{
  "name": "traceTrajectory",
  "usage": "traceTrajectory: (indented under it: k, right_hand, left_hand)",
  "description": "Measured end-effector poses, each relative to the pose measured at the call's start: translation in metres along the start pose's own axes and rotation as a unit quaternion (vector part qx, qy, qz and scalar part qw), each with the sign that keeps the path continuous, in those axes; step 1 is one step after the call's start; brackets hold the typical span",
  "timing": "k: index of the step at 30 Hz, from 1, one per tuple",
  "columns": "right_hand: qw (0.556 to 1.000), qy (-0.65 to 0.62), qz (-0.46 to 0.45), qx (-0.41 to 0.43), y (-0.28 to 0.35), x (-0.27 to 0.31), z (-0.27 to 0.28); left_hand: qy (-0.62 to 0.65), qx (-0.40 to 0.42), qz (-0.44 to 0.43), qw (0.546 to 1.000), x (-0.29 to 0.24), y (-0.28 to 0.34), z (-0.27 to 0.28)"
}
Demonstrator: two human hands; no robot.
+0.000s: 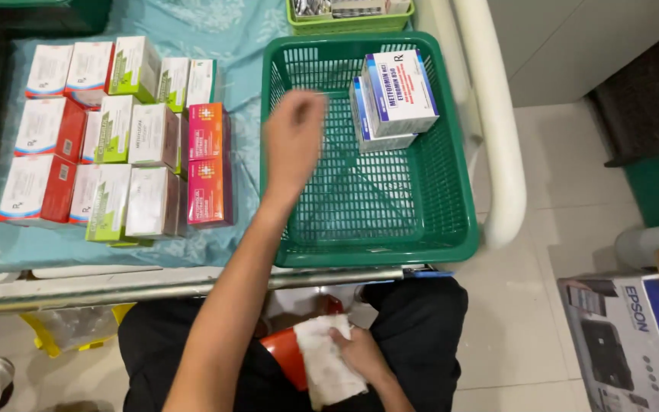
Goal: The person sits on a low stool and wipes several small medicine boxes with a white cloth. They pick up each box from a green basket, wipe it thoroughly, and place it on a nearby bed. The person handles boxes of different colors and sizes one at a time.
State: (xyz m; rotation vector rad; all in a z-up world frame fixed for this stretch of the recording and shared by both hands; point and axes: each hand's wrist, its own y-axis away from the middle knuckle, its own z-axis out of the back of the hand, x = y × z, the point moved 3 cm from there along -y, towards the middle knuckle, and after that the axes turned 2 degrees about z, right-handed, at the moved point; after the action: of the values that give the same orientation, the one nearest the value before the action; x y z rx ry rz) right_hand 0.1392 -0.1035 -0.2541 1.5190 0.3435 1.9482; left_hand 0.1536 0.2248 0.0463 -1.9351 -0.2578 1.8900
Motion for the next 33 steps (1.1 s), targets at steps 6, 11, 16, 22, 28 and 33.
traceTrajectory:
  k: [6, 11, 16, 22, 28, 33]
  right_hand:
    - [0.970, -0.220, 0.001, 0.104, -0.011, 0.014, -0.003]
    - [0.954, -0.268, -0.026, 0.128, -0.009, 0.029, 0.003]
    - [0.939, -0.300, -0.048, 0.160, -0.005, 0.031, 0.004]
    - [0.907, -0.386, -0.118, 0.123, -0.014, 0.013, 0.007]
    - [0.874, -0.469, -0.091, 0.086, -0.007, 0.020, 0.018]
    - [0.788, -0.593, -0.115, 0.119, -0.001, 0.008, 0.025]
  left_hand:
    - [-0.281, 0.089, 0.087, 0.952, 0.076, -0.038, -0.130]
    - [-0.275, 0.126, 0.264, 0.916, 0.114, -0.023, -0.151]
    - [-0.177, 0.178, 0.304, 0.919, 0.114, -0.036, -0.129]
    - [-0.093, 0.155, 0.365, 0.913, 0.107, -0.034, -0.088]
    - [0.036, 0.085, 0.232, 0.968, 0.077, -0.019, -0.047]
    - [0.162, 0.083, 0.072, 0.981, 0.002, 0.026, 0.011]
